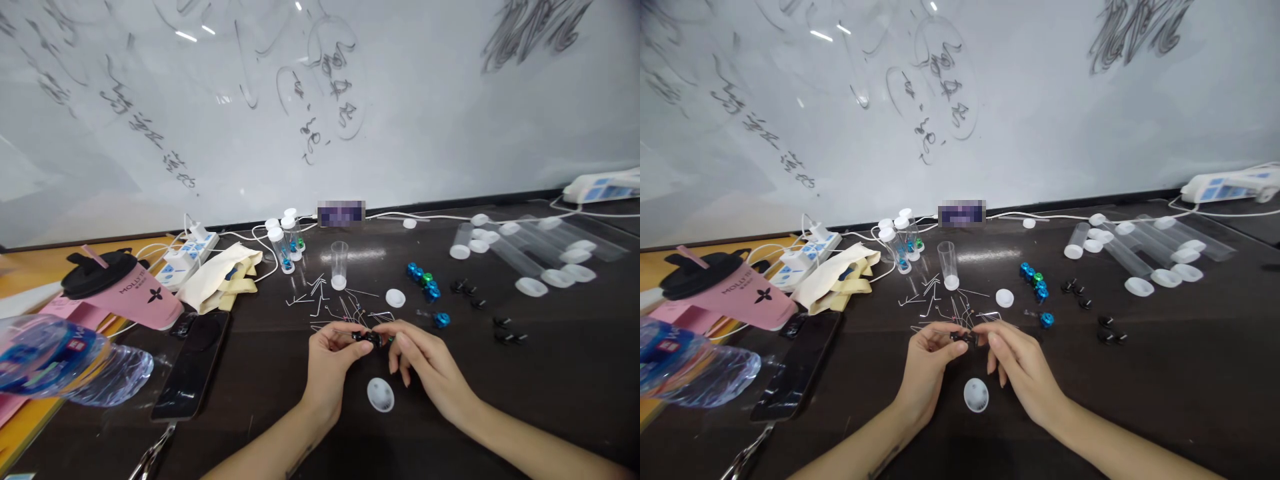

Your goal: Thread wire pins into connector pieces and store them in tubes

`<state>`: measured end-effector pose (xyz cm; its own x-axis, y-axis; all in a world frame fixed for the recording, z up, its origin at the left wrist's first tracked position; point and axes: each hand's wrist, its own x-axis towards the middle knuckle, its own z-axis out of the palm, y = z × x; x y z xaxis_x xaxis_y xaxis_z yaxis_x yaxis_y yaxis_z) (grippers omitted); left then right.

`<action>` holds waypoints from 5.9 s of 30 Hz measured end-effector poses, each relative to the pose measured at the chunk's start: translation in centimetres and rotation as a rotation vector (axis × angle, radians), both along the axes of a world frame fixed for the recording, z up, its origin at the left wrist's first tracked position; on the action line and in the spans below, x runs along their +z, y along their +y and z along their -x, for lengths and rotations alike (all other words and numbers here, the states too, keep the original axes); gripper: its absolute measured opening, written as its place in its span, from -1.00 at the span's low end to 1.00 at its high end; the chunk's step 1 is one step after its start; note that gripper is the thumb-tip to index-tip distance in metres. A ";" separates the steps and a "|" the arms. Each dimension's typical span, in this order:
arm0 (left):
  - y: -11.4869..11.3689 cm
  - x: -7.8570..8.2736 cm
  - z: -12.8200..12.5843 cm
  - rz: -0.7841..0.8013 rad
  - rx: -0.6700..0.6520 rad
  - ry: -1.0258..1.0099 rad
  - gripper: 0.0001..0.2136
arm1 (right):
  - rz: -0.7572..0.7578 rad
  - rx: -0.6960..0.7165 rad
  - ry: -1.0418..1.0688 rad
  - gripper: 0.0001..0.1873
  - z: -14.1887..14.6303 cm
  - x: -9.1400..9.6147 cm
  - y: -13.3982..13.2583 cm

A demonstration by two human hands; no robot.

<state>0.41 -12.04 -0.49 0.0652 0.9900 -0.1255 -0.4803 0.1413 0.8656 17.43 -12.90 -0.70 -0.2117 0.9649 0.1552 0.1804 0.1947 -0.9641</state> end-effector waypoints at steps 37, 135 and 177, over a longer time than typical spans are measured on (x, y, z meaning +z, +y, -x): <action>0.1 0.2 0.1 0.002 0.010 0.031 -0.80 | -0.009 0.016 0.052 -0.63 0.0 -0.2 -0.2; 0.9 -0.3 0.2 0.042 -0.056 -0.122 -0.83 | 0.002 0.000 -0.009 -0.66 0.0 -0.1 -0.2; 0.6 -0.4 0.2 0.049 -0.106 -0.119 -0.82 | -0.034 -0.038 -0.035 -0.80 0.2 -0.3 0.1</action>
